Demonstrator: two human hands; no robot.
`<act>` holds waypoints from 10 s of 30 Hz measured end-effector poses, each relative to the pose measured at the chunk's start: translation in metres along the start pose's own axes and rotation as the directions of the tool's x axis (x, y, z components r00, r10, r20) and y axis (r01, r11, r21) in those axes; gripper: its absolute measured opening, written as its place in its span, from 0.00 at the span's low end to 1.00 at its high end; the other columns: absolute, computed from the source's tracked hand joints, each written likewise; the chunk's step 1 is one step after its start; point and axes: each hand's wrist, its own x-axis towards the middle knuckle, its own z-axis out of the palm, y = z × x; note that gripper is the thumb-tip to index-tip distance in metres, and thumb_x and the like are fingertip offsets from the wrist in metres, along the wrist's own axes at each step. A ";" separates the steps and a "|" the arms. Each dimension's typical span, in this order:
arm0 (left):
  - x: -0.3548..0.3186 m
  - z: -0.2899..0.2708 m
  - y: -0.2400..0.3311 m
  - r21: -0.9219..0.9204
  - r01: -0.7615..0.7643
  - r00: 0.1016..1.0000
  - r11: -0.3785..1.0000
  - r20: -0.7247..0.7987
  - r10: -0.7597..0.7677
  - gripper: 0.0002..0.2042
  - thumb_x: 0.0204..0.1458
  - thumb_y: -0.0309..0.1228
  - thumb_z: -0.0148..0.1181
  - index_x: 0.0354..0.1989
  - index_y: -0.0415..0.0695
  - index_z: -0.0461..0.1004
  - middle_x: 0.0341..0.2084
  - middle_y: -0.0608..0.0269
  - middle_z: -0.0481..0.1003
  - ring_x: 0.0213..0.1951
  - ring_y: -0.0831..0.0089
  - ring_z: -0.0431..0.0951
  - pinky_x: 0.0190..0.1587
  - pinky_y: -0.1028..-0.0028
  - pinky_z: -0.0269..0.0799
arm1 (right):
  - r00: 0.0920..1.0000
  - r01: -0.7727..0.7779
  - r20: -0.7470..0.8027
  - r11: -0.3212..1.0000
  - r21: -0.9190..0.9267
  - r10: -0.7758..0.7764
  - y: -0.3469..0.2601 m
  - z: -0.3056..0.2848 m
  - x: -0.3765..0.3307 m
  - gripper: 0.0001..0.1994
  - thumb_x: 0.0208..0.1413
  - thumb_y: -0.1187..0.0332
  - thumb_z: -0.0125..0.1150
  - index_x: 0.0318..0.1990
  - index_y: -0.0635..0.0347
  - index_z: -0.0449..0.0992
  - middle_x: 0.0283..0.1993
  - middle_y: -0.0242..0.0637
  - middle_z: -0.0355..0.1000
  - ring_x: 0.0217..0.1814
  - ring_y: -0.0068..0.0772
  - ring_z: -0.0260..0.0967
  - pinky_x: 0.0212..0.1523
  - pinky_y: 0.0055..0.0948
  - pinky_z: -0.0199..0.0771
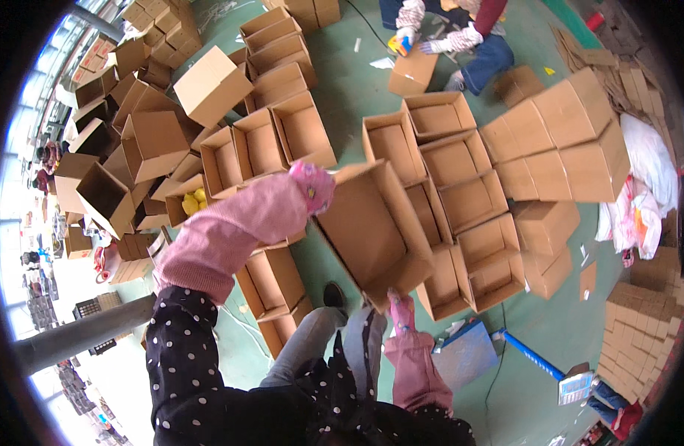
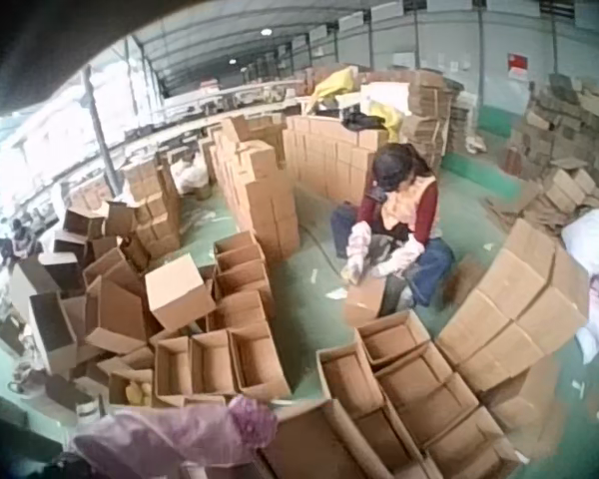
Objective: The person repeatedly picks up flat cardboard pieces, folds them into open boxes, and places them on a blue scale platform. The process continues with multiple boxes being assembled and stacked on the scale throughout the clip.
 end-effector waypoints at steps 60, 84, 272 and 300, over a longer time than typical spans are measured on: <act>-0.157 0.374 0.088 -0.978 0.176 0.355 -0.113 0.170 -0.919 0.09 0.46 0.23 0.47 0.37 0.40 0.68 0.27 0.65 0.71 0.29 0.76 0.69 0.32 0.79 0.65 | 0.891 -0.431 0.002 0.846 -0.315 0.455 0.048 0.151 0.263 0.23 0.43 0.44 0.46 0.08 0.50 0.63 0.06 0.30 0.60 0.08 0.26 0.57 0.09 0.28 0.57; -0.044 0.255 -0.184 -0.960 0.123 0.822 0.250 -0.043 -0.568 0.17 0.35 0.29 0.51 0.37 0.40 0.64 0.34 0.55 0.64 0.36 0.65 0.66 0.37 0.71 0.65 | 0.947 -0.276 -0.288 0.812 -0.514 0.139 0.182 0.112 0.033 0.14 0.46 0.56 0.45 0.28 0.56 0.70 0.30 0.38 0.70 0.34 0.37 0.67 0.34 0.34 0.66; 0.229 -0.074 -0.278 -0.629 0.749 0.494 0.207 0.321 -0.808 0.21 0.40 0.43 0.55 0.38 0.40 0.63 0.28 0.61 0.68 0.28 0.74 0.69 0.27 0.76 0.64 | 0.980 -0.013 -0.019 0.030 -0.999 -0.200 -0.339 0.066 0.427 0.18 0.50 0.51 0.41 0.27 0.57 0.67 0.25 0.42 0.69 0.28 0.42 0.69 0.24 0.39 0.68; 0.262 -0.140 -0.341 -0.834 0.328 0.625 0.444 -0.162 -0.764 0.36 0.41 0.40 0.58 0.57 0.47 0.45 0.51 0.52 0.55 0.50 0.65 0.60 0.42 0.67 0.65 | 0.978 -0.062 -0.093 0.162 -0.985 -0.188 -0.331 0.039 0.427 0.21 0.44 0.55 0.53 0.42 0.59 0.65 0.37 0.46 0.67 0.40 0.46 0.65 0.39 0.35 0.65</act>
